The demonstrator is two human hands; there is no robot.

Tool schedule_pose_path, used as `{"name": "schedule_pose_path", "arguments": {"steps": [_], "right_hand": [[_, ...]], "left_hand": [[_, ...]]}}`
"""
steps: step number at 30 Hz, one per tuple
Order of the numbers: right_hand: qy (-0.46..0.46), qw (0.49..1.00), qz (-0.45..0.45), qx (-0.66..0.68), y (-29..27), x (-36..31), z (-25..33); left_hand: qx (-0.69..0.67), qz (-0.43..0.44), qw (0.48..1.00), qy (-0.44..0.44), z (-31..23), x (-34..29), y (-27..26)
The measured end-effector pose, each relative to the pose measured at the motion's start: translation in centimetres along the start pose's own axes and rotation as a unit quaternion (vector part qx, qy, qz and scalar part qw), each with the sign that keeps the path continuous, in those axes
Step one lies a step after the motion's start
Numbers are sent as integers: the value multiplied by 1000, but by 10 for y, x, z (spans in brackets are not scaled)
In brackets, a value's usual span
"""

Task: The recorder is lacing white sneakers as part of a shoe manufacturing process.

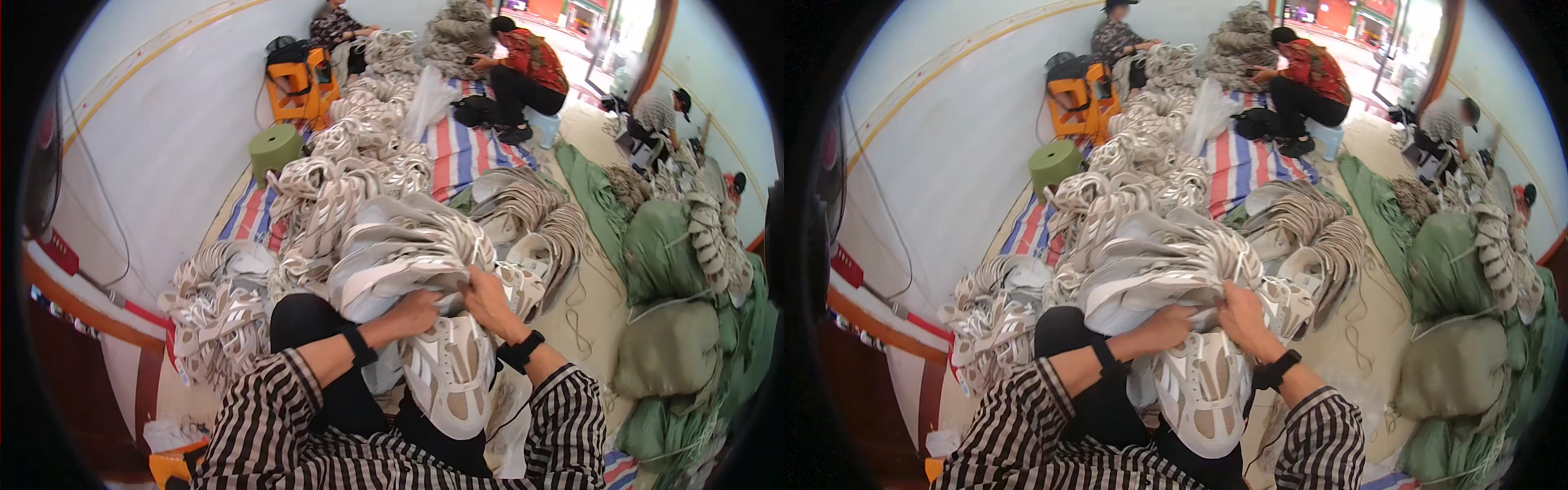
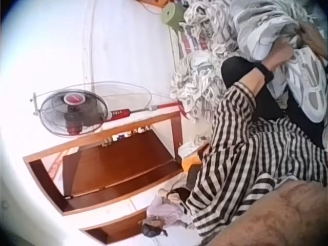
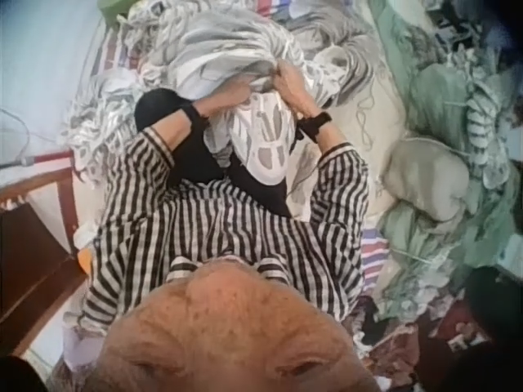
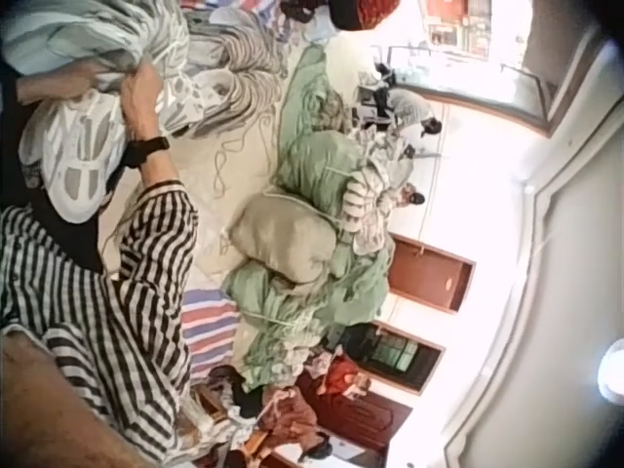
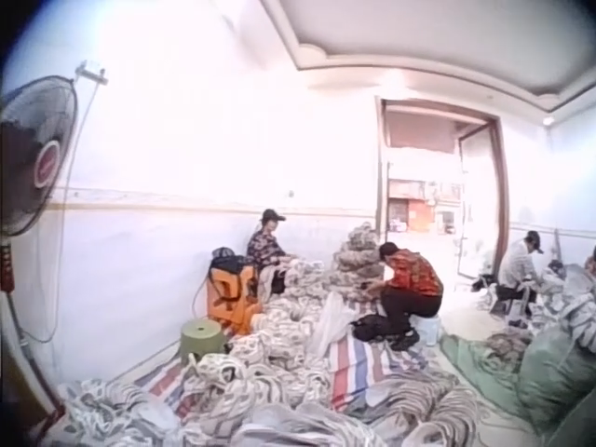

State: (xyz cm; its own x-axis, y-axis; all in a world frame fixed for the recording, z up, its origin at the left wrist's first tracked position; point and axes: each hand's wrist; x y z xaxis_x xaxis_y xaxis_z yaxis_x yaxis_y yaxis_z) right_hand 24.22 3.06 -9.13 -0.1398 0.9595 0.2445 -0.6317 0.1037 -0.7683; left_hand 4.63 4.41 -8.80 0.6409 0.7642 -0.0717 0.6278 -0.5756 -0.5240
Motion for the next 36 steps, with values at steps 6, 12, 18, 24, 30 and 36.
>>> {"name": "schedule_pose_path", "arguments": {"steps": [6,12,18,24,30,36], "right_hand": [[5,995,-102,22,1,7,-1],[-12,994,-41,-98,-4,10,4],[46,998,-25,30,4,5,6],[141,977,20,157,13,-2,-3],[177,969,-14,175,20,-10,-10],[189,927,-11,325,12,-25,-6]], "left_hand": [[116,-6,993,9,-23,20,-2],[170,78,982,22,-37,32,-8],[120,88,989,-14,-21,24,-9],[44,-22,995,-88,-11,-7,7],[-154,-225,954,-128,0,-27,33],[-55,-171,984,13,24,-5,13]]}}
Point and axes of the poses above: each hand's wrist, its own x-axis towards the middle knuckle, its own y-axis out of the palm, z = x × y, and after that the axes turned 1 degree about -z, right-handed
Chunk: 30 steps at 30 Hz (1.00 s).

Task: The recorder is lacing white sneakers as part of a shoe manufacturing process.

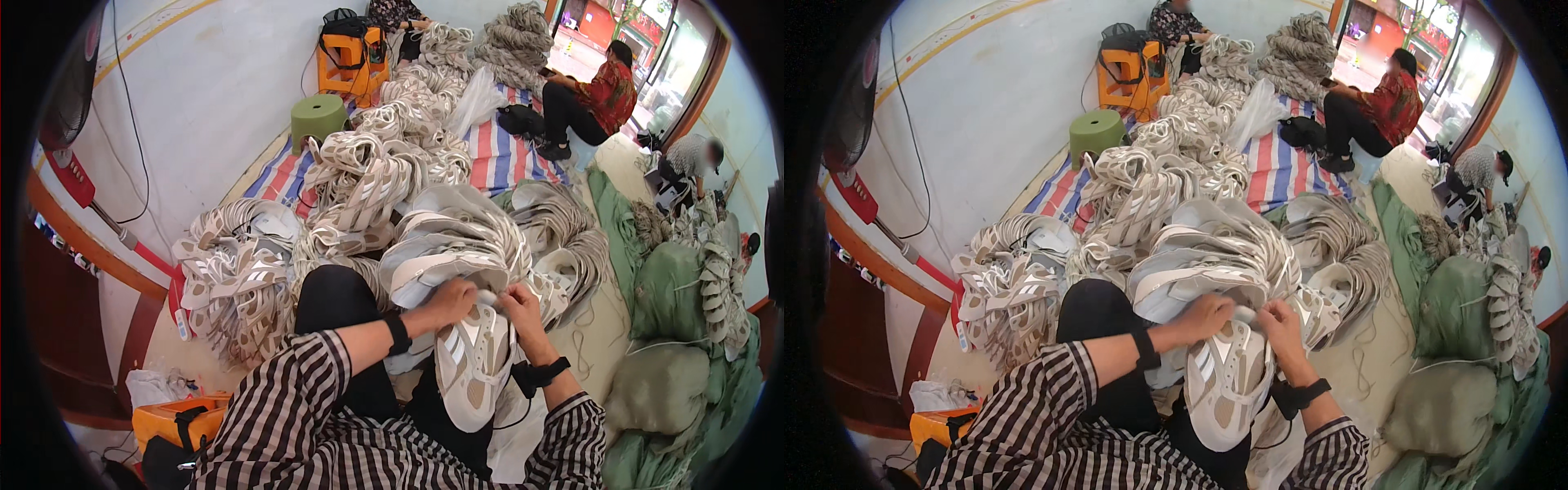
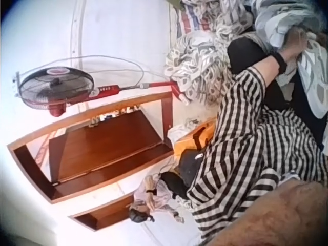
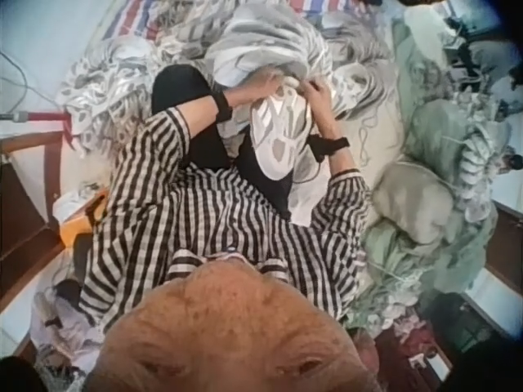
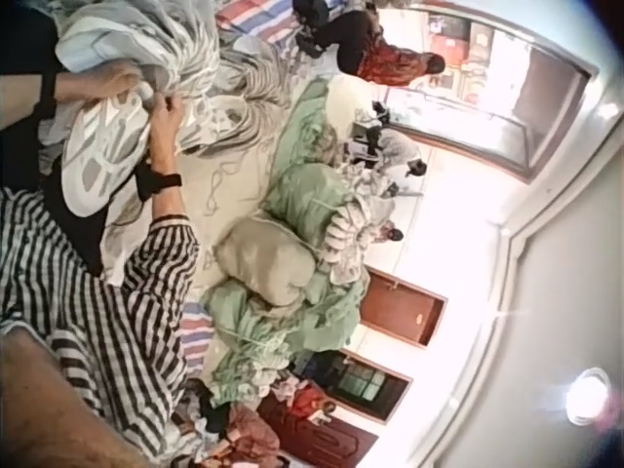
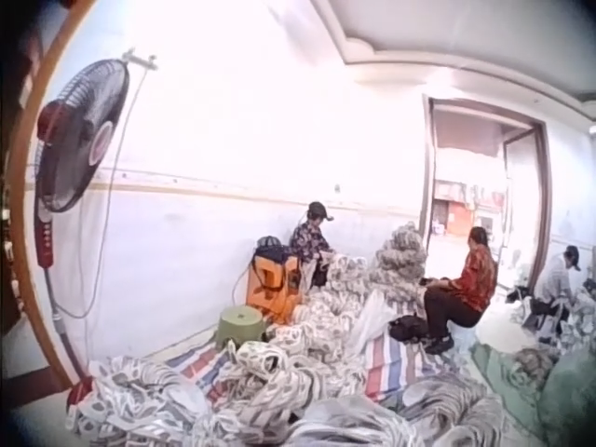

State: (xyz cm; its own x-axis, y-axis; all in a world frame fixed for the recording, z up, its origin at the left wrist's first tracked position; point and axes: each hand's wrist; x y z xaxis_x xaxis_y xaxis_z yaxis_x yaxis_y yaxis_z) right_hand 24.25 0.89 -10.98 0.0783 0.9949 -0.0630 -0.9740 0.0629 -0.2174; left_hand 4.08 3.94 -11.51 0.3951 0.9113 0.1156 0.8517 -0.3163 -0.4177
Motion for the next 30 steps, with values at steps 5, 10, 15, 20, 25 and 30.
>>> {"name": "schedule_pose_path", "arguments": {"steps": [5,10,15,20,25,30], "right_hand": [[-34,998,-39,-24,3,-13,2],[-44,997,-40,-45,2,-12,3],[-48,995,-40,-79,2,-15,0],[108,976,1,188,-3,-15,-10],[177,929,41,322,-13,-15,-17],[171,941,64,284,-12,-9,-15]], "left_hand": [[53,92,988,112,27,27,-3],[-46,163,985,-14,21,13,-11],[-6,155,988,15,2,14,-13],[2,168,986,-15,-2,18,-14],[28,181,982,-42,-5,16,-18],[12,151,988,-30,-13,14,-12]]}}
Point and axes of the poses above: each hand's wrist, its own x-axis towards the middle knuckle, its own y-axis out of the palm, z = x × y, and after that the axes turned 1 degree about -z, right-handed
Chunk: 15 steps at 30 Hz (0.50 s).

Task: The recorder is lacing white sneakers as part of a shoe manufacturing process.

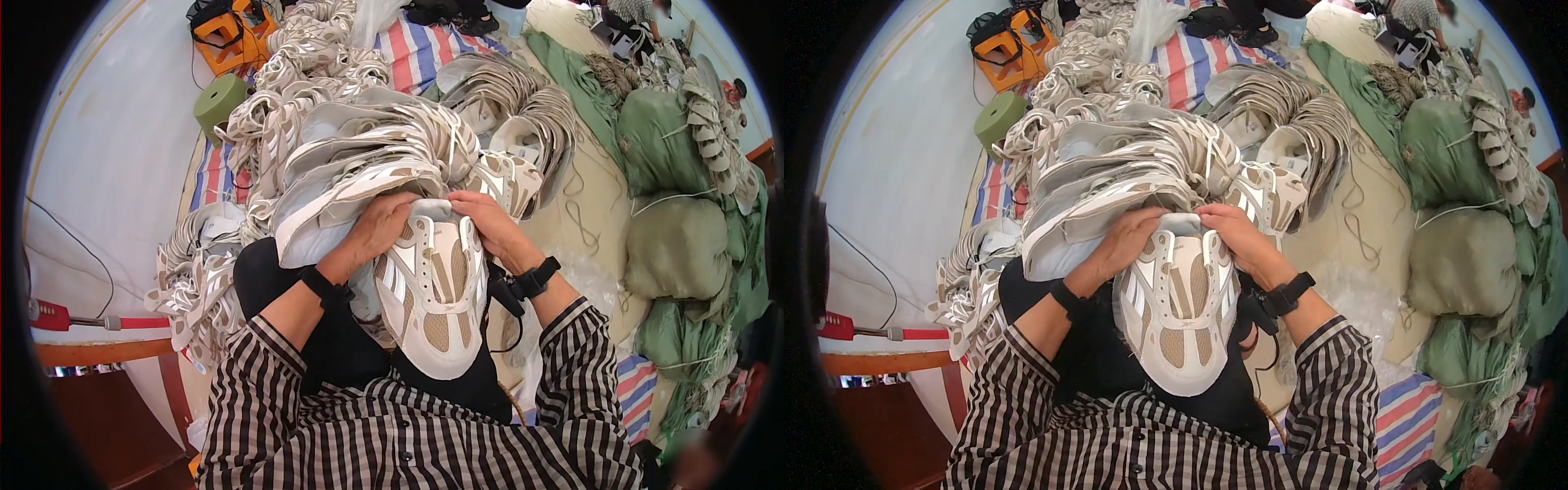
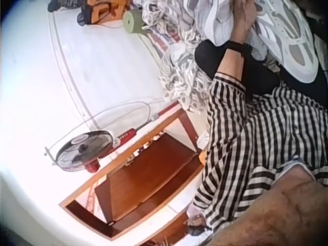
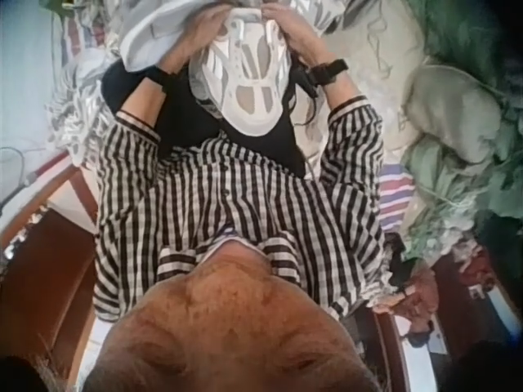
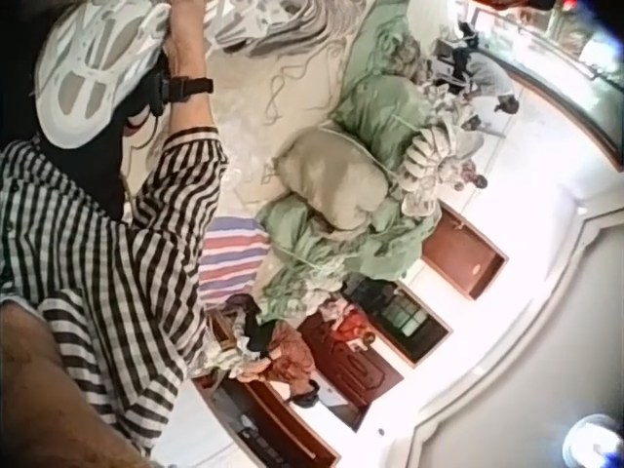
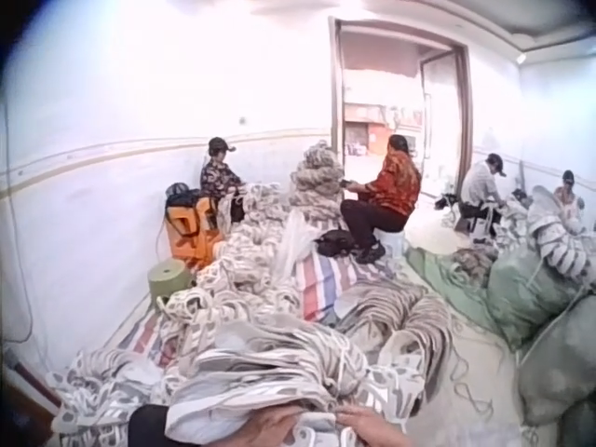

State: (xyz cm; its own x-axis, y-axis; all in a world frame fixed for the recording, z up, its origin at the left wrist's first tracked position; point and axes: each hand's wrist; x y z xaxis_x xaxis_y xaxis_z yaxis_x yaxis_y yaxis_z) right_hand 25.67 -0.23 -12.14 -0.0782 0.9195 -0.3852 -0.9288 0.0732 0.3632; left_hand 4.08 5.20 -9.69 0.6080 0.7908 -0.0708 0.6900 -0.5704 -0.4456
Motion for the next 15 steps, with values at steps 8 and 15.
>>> {"name": "schedule_pose_path", "arguments": {"steps": [8,15], "right_hand": [[97,995,9,20,8,15,18],[20,968,33,-249,21,25,25]], "left_hand": [[-13,-6,1000,-17,-4,-6,-3],[94,-32,995,-22,1,-8,-1]]}}
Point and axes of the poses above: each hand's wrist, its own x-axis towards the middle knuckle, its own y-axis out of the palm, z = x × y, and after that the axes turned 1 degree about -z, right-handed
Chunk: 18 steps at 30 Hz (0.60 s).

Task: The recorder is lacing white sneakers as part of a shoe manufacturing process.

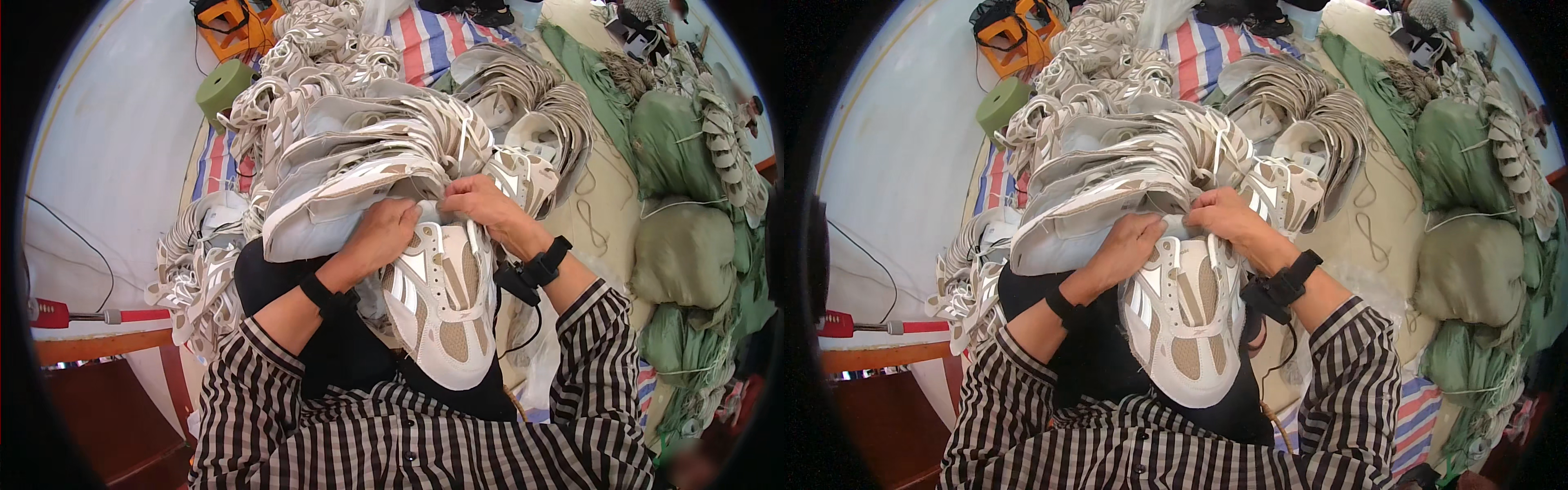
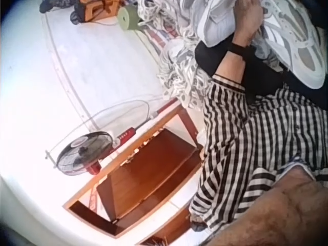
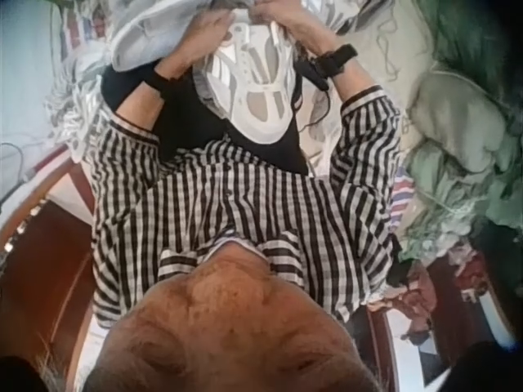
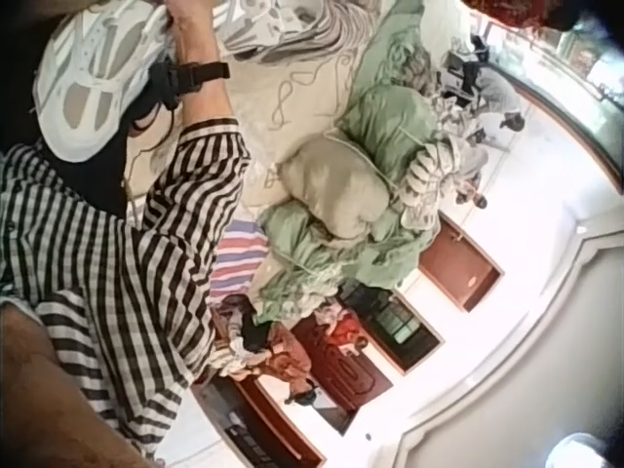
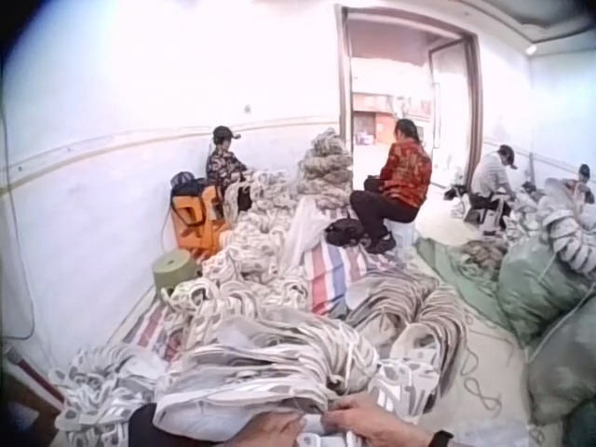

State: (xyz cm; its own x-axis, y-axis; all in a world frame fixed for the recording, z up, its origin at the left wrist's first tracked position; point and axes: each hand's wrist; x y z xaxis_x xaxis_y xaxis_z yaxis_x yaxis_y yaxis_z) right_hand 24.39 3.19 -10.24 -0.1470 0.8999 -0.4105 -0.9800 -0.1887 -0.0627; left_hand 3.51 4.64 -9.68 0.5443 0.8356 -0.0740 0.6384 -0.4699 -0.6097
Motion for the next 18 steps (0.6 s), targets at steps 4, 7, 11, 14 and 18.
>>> {"name": "schedule_pose_path", "arguments": {"steps": [4,7,11,14,18], "right_hand": [[42,998,-42,22,11,-2,19],[-61,974,-59,210,16,8,44],[-68,991,-12,-116,8,23,62],[-103,982,32,-155,4,16,46],[-39,951,-26,-306,4,19,25]], "left_hand": [[25,32,999,-25,3,5,-2],[12,74,997,-13,4,1,-1],[-2,12,1000,3,10,-8,-3],[58,40,996,54,17,-9,-6],[30,27,997,68,20,5,2]]}}
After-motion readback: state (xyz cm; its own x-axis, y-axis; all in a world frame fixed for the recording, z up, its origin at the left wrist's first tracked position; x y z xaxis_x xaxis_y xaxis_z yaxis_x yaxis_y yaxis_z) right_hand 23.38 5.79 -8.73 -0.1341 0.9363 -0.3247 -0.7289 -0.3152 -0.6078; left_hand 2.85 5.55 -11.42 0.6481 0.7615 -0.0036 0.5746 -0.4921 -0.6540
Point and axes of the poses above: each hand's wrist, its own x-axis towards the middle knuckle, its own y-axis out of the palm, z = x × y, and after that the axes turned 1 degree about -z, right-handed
